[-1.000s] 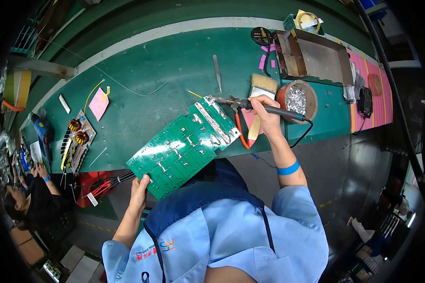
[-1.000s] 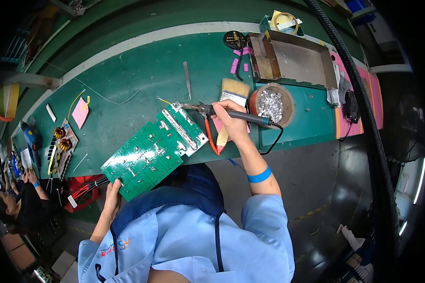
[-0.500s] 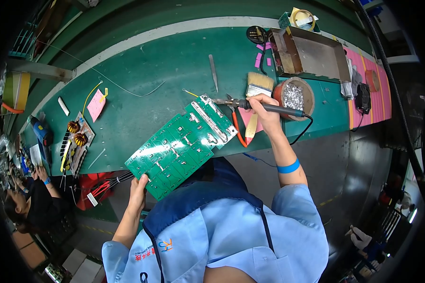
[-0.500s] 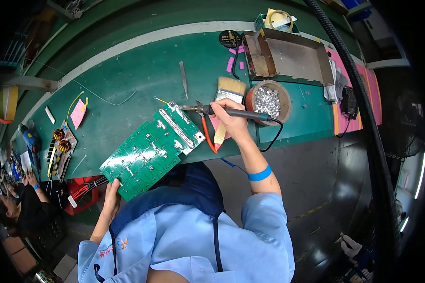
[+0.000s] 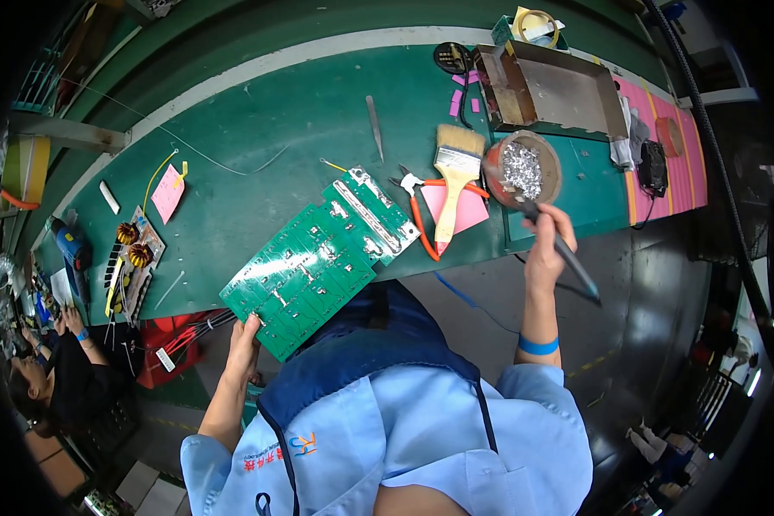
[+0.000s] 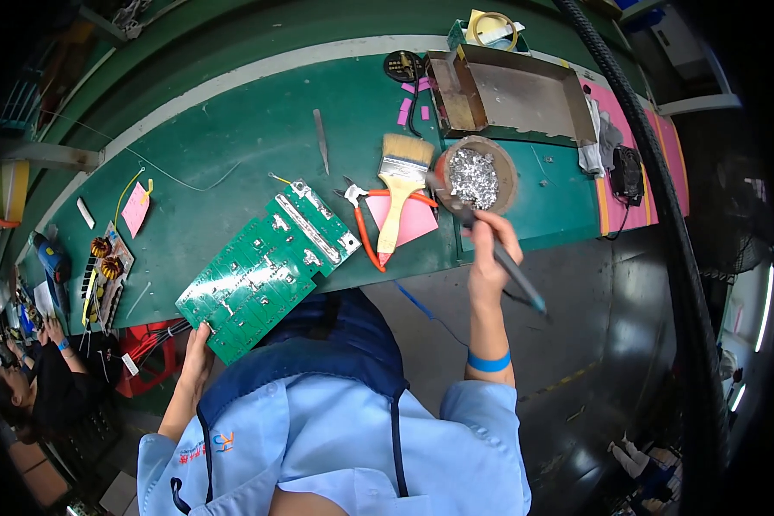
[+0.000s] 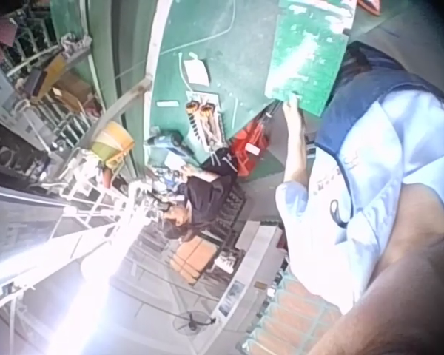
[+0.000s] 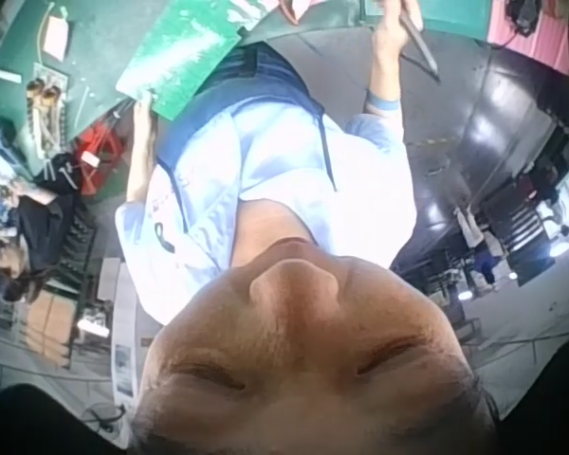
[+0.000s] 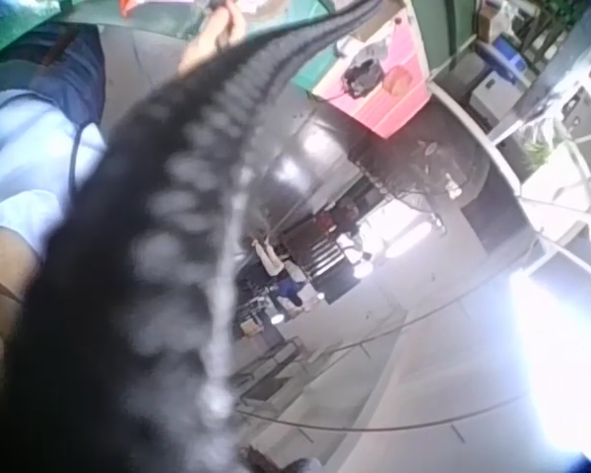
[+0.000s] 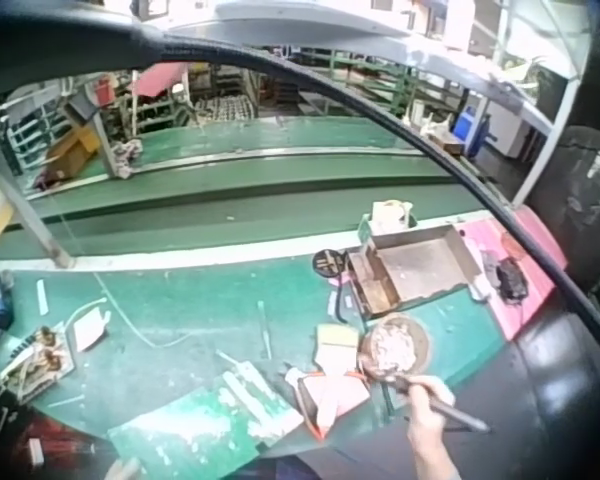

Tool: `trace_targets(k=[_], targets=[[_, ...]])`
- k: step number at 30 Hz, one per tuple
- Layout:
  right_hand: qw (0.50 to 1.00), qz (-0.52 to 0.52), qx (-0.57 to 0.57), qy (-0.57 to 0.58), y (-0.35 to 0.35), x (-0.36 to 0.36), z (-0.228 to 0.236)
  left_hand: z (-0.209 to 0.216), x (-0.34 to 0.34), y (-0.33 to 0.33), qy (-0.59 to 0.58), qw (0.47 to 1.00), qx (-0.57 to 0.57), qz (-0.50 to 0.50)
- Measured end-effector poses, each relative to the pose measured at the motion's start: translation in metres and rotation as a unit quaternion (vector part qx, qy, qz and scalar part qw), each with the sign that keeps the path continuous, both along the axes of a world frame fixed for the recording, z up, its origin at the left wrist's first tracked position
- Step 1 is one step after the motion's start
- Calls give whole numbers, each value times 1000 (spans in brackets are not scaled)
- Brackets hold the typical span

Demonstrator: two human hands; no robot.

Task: The person solders electronic components and wires onto a printed circuit board using a soldering iron and solder wire. A brush and pliers are used to manipulate the components and wires during the soldering process.

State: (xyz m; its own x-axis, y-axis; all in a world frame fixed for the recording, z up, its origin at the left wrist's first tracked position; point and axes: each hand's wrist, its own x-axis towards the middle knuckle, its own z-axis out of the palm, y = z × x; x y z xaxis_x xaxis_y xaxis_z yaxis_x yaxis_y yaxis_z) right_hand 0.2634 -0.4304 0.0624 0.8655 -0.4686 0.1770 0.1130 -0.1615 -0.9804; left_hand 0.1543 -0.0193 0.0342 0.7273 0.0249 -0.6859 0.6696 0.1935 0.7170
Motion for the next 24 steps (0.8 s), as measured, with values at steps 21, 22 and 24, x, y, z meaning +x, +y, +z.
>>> trace_targets(k=[21, 22, 24], targets=[[891, -29, 449, 57, -111, 102, -18, -12, -4, -6, -47, 991, -115, 54], [889, -21, 455, 50, -110, 104, -20, -8, -2, -8, -46, 991, -114, 51], [872, -26, 486, 49, -106, 106, -16, -1, 0, -12, -54, 990, -114, 57]])
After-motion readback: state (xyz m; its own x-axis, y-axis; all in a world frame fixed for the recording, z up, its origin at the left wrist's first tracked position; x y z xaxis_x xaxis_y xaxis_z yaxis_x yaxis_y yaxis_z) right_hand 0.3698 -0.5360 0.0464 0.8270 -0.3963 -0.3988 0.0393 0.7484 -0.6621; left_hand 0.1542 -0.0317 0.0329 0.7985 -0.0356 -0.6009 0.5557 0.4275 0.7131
